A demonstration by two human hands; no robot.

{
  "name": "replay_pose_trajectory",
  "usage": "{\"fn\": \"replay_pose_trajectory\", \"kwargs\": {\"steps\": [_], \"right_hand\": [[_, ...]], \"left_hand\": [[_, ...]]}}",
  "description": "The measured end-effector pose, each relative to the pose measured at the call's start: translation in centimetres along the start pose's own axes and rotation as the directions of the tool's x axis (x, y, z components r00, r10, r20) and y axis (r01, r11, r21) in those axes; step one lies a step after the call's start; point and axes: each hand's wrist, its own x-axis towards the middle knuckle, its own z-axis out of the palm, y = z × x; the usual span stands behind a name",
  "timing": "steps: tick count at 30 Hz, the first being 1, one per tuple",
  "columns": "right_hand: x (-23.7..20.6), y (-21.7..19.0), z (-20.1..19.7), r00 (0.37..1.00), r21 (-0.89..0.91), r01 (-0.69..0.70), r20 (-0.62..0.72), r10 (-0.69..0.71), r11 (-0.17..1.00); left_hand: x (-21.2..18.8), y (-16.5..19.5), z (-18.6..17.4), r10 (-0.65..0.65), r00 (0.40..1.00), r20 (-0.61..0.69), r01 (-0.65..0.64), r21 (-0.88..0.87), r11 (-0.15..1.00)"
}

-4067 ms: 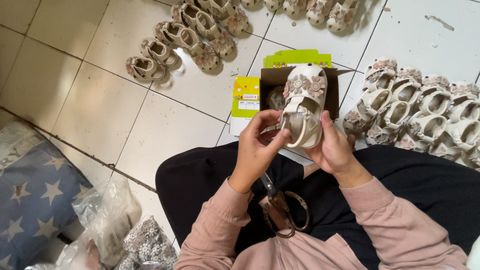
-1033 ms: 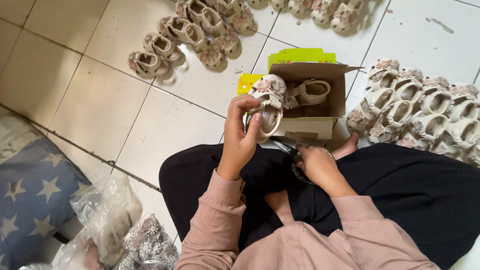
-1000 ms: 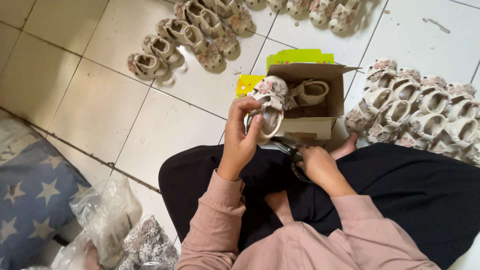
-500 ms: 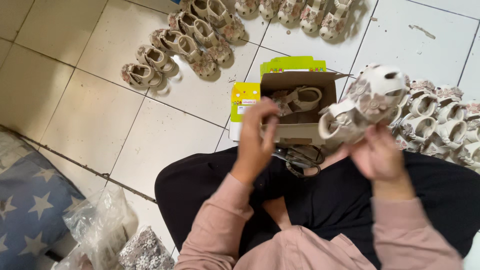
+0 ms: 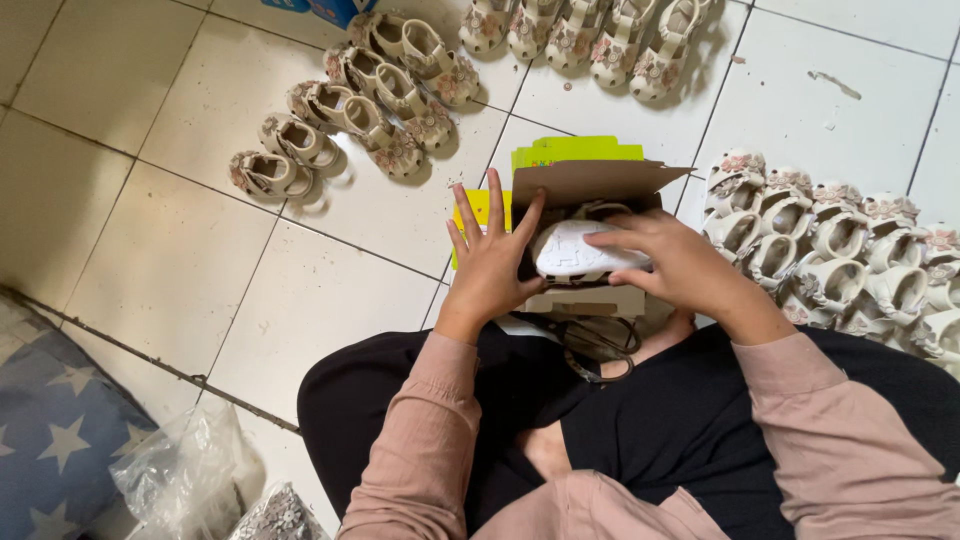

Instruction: The person sits on the floor and uses shears to trim excess material from the heel and strap of a white child's sandal. After trimming, the person places the sandal into a yellow and green shoebox, closes the box, and stacks it with other boxes. The person repeats this process with multiple sandals.

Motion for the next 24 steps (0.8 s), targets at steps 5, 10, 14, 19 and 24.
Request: {"fn": "replay_pose_trajectory", "kwargs": {"steps": [5,10,14,19,24], "right_hand": [[0.5,0.5,-0.3,0.977,0.031,-0.107,0.189,0.100,0.994],[0.5,0.9,0.3,0.946,0.139,-0.169,0.299,0.122,0.976],[0.2,1.2,0.7,0.984,0.183,-0.035,0.177,0.002,0.983],[0.1,1.2,1.2,0.984,0.140,-0.089,0.166,0.066,0.986],[0.4,1.1,2.3,0.941,0.025,-0.265,0.223,0.252,0.964]], "left_hand": [[0.4,-1.9,1.1,0.093,0.996,-0.009,-0.092,-0.222,0.971],[0.7,-2.5,3.3,0.063,0.986,-0.154,-0.107,-0.298,0.948],[1.0,-2.4,4.1,0.043,0.992,-0.119,-0.082,-0.340,0.937],[1.1,-1.8,3.4,0.061,0.989,-0.137,-0.095,-0.253,0.963],[0.9,-0.3,2.8,-0.044,0.996,-0.078,0.035,-0.120,0.992]]}}
